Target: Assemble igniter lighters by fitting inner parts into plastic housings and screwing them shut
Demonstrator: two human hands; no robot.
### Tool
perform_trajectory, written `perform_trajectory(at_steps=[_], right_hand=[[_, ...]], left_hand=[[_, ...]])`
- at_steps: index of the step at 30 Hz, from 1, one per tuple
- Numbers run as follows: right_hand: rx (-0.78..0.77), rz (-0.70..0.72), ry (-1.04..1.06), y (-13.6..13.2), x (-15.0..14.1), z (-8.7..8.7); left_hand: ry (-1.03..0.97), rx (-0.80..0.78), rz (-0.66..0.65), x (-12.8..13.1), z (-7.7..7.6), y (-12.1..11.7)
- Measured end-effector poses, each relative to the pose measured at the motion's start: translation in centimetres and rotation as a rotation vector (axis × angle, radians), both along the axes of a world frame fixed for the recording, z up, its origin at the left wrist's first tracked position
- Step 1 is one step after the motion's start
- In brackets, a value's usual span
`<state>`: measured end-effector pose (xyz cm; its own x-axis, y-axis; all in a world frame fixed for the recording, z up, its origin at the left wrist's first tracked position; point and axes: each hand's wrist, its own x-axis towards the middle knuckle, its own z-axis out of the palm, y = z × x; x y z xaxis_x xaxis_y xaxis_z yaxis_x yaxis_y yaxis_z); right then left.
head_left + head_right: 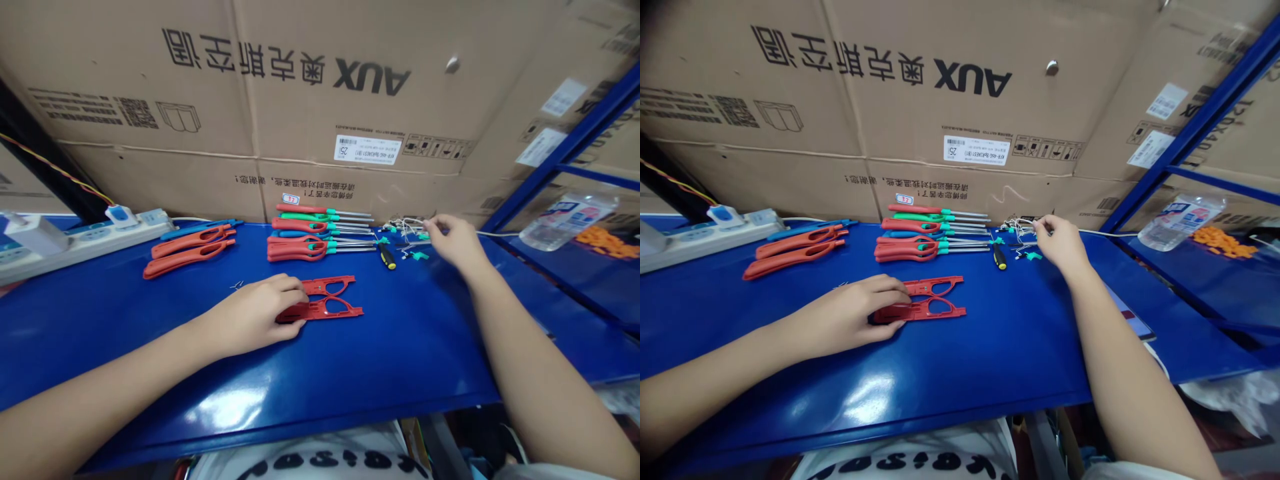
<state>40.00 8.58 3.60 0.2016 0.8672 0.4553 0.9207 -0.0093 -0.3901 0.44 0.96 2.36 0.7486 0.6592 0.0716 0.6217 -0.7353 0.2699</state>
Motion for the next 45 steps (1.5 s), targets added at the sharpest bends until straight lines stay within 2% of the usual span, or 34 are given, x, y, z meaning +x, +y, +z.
perform_trajectory(at_steps=[6,10,13,19,22,25,30,35,40,42,45], right_hand=[[0.110,0.044,0.071,-0.1,-0.2,-0.1],[0.045,0.076,0.056,-0.3,-0.6,0.3],[0.006,0.095,0.014,-0.7,-0.8,0.8],[-0.080,0.233,-0.106,-1.6,-0.3,1.4],[-0.095,0.277,-0.132,-1.7,0.0,1.5],[-0.086,0.275,-0.145,-1.6,0.3,1.6],[-0.079,0.263,-0.148,-1.8,0.9,1.9],[-0.173,0.270,-0.181,-1.8,0.9,1.7],[-0.244,0.288,-0.243,-1.8,0.2,1.3],[-0.235,0.274,-0.258,-1.8,0.0,1.2],[-0.143,0.247,-0.241,-1.8,-0.1,1.2]], left_hand=[[-0.074,-0.002,0.015,0.2,-0.1,0.0],[-0.257,0.016,-0.012,2.1,0.4,1.2],[-0.291,0.099,-0.071,5.5,1.2,3.9],[-0.237,0.178,-0.086,14.3,2.6,12.4],[-0.140,0.202,-0.175,17.7,2.4,15.3],[-0.037,0.212,-0.221,19.7,1.7,16.9],[0.028,0.237,-0.225,20.5,1.3,17.7],[-0.022,0.261,-0.215,19.8,1.9,17.8],[-0.084,0.279,-0.203,19.6,2.6,16.8],[-0.090,0.285,-0.195,19.7,2.8,16.4],[-0.102,0.294,-0.176,19.8,3.1,16.1]])
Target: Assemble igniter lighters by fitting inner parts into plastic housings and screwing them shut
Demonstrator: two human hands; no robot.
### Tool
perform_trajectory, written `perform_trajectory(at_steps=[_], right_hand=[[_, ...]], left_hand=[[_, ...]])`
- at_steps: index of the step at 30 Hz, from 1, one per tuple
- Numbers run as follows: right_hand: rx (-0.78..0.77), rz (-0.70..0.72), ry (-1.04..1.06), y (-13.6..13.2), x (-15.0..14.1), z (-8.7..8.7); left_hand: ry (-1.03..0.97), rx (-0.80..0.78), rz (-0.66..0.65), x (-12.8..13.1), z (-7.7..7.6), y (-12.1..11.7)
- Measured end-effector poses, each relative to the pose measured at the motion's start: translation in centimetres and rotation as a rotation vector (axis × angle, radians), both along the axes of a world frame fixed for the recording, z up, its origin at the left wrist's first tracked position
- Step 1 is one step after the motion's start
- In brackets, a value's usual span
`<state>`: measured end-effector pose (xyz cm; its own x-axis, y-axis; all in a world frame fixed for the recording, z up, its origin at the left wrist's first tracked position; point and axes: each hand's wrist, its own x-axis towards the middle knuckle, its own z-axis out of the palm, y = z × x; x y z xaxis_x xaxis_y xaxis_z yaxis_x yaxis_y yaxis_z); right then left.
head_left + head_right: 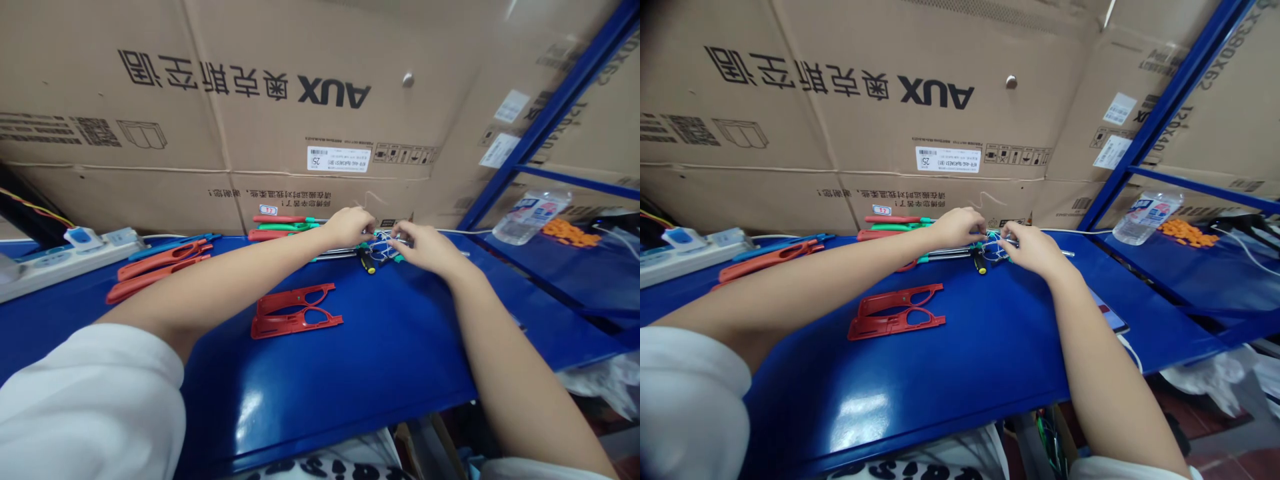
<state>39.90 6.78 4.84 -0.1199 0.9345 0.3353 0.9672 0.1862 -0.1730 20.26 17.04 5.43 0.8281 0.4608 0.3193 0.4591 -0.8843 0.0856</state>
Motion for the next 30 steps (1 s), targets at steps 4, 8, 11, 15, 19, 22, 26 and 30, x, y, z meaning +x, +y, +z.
perform_trajectory(at_steps=[4,8,11,15,19,22,26,30], right_hand=[[0.082,0.049,0.045,-0.1,-0.6,0.0],[0.010,0.164,0.010,-0.1,-1.8,-0.5],[-0.033,0.271,-0.017,0.1,-2.7,-1.0],[0.030,0.353,0.089,0.1,-3.1,-1.1],[0.148,0.290,0.152,-0.1,-2.7,-0.5],[0.198,0.204,0.138,-0.3,-2.2,-0.1],[0.252,0.173,0.228,-0.5,-2.1,0.3],[0.214,0.241,0.353,-1.0,-3.3,0.3]], left_hand=[[-0.028,-0.008,0.027,0.4,0.1,0.1],[-0.033,-0.051,0.036,0.8,0.0,0.1],[-0.018,-0.109,0.055,1.0,-0.2,0.1],[0.019,-0.219,0.087,1.0,-0.4,0.3],[0.004,-0.349,0.115,0.6,-0.3,0.6],[-0.066,-0.457,0.155,0.1,0.1,0.4],[-0.189,-0.629,0.193,-1.1,0.9,-1.1],[-0.315,-0.758,0.156,-3.7,1.5,-3.9]])
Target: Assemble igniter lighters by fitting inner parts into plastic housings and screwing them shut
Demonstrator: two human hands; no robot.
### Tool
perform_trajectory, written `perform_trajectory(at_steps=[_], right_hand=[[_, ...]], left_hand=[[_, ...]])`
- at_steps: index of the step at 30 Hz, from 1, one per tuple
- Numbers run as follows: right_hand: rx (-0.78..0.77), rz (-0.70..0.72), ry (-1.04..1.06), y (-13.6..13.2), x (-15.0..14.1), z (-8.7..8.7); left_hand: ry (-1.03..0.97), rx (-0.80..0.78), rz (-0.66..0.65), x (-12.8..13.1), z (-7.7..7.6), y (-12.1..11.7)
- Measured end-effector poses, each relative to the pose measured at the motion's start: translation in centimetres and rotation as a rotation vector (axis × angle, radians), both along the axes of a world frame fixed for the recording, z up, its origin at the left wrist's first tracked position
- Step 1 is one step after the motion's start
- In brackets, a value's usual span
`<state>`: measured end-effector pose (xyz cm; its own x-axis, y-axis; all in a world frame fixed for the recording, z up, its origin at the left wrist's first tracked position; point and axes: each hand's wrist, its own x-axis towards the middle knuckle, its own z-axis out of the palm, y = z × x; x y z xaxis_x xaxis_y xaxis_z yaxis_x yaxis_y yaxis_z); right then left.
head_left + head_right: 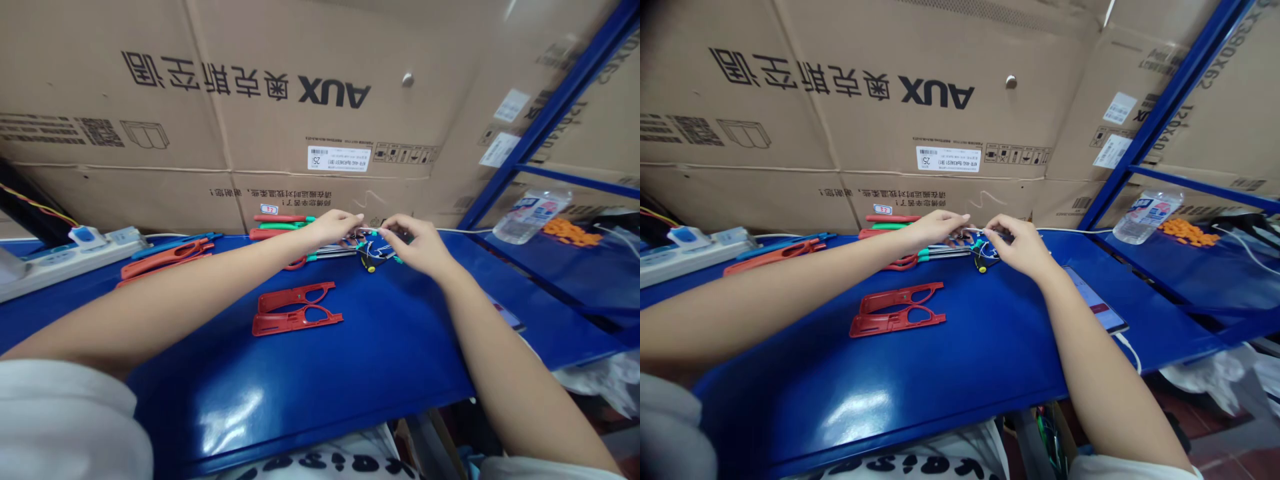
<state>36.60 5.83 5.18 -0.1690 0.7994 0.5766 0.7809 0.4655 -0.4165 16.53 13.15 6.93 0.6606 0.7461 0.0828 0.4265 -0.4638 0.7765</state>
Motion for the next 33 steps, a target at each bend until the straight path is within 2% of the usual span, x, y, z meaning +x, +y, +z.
perform_trajectory(at_steps=[5,8,11,16,21,26,33], right_hand=[[-0.176,0.206,0.031,-0.8,-2.4,-0.5],[-0.324,0.381,0.074,-1.5,-3.4,-0.7],[-0.471,0.521,0.126,-2.2,-4.2,-0.9],[-0.617,0.583,0.106,-2.9,-5.3,-0.9],[-0.664,0.649,-0.078,-3.1,-5.8,-0.6],[-0.747,0.656,-0.195,-3.3,-6.0,-0.8],[-0.816,0.595,-0.211,-3.4,-6.1,-0.8]], left_hand=[[-0.131,-0.115,-0.022,-5.6,-1.0,-4.0],[-0.267,-0.141,0.087,-8.9,-2.2,-6.7],[-0.306,-0.060,0.195,-11.4,-3.1,-9.8],[-0.289,0.126,0.314,-13.6,-3.2,-13.5],[-0.188,0.214,0.316,-14.1,-3.6,-13.5],[-0.032,0.393,0.166,-14.5,-5.0,-12.1],[0.060,0.389,0.061,-14.8,-6.3,-11.9]])
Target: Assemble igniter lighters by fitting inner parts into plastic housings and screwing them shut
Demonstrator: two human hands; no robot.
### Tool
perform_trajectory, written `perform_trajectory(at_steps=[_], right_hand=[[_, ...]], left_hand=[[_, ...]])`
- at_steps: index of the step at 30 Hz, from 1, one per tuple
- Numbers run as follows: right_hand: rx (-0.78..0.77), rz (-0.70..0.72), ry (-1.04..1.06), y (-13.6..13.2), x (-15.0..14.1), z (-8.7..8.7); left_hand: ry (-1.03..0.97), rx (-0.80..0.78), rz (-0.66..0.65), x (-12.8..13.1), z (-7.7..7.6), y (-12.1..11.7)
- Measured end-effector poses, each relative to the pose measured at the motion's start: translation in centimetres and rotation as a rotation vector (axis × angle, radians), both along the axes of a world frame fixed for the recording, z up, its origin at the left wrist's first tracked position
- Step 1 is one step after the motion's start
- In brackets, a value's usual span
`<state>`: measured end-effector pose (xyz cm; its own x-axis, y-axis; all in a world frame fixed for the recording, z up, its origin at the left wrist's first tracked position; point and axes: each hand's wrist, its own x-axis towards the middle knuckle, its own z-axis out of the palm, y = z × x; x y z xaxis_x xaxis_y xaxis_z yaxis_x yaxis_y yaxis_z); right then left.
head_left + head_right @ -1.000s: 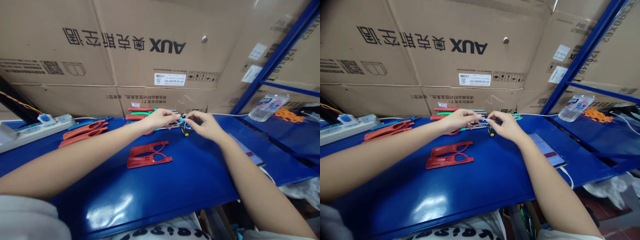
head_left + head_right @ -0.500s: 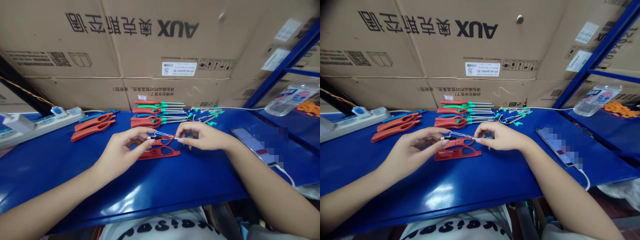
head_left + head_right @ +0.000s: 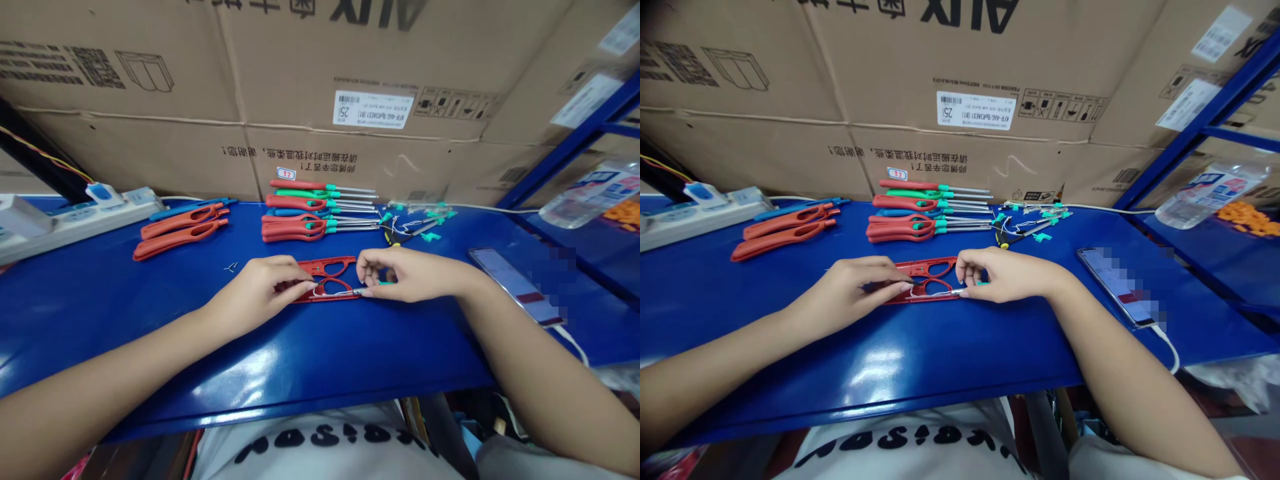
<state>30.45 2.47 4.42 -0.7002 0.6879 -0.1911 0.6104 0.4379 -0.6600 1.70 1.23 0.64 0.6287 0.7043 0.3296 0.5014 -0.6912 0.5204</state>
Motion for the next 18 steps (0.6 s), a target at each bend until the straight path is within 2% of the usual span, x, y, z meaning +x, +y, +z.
perform_trajectory(at_steps=[11,18], right_hand=[[0.122,0.050,-0.065,0.27,0.14,-0.22],[0.135,0.039,-0.086,0.24,0.31,-0.25]], left_hand=[[0.066,0.051,-0.029,0.19,-0.41,-0.16],[0.062,0.047,0.024,0.21,-0.21,-0.20]])
